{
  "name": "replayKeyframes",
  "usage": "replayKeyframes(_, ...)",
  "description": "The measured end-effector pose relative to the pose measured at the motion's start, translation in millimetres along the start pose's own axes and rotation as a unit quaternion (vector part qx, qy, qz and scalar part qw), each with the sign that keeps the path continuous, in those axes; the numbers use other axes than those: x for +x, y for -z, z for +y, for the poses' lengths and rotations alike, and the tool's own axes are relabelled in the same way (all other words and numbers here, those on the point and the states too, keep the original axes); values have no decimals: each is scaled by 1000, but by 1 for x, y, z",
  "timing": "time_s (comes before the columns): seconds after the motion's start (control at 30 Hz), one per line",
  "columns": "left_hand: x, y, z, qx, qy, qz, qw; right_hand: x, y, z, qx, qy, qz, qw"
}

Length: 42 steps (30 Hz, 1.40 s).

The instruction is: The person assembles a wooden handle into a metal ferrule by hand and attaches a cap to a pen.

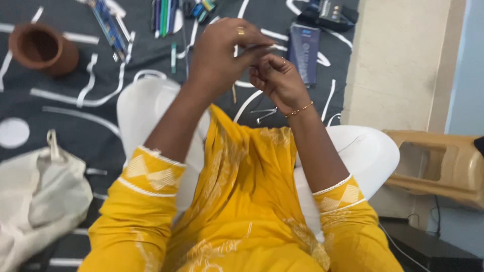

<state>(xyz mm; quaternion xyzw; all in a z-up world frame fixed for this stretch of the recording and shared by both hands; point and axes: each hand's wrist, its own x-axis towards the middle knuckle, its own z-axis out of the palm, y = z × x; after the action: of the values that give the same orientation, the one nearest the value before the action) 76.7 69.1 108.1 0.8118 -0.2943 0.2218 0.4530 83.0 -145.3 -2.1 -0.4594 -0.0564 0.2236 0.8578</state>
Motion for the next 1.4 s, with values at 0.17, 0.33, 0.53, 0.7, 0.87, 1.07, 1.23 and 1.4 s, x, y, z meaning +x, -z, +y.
replayKeyframes(0.17, 47, -87, -51, -31, 29, -23, 999, 19, 63, -42, -6, 4, 72, 997)
replayKeyframes(0.33, 41, -167, -139, -121, 204, -84, 968, 40, 127, -61, -76, 43, 186, 979)
replayKeyframes(0.53, 3, -219, -227, -203, 488, -117, 841, 64, 140, -25, -477, -4, 284, 831)
replayKeyframes(0.7, -2, -228, -220, -147, 480, -184, 845, 64, 130, -23, -677, 165, 174, 696)
replayKeyframes(0.87, 1, -229, -191, -173, 489, -215, 828, 72, 135, -21, -692, 197, 166, 675)
replayKeyframes(1.07, 4, -223, -179, -121, 431, -221, 866, 63, 137, -45, -685, 180, 201, 677)
replayKeyframes(1.23, 6, -225, -168, -126, 450, -202, 861, 44, 126, -55, -684, -193, 298, 637)
replayKeyframes(1.4, 7, -222, -157, -102, 420, -192, 881, 50, 129, -34, -711, -169, 268, 628)
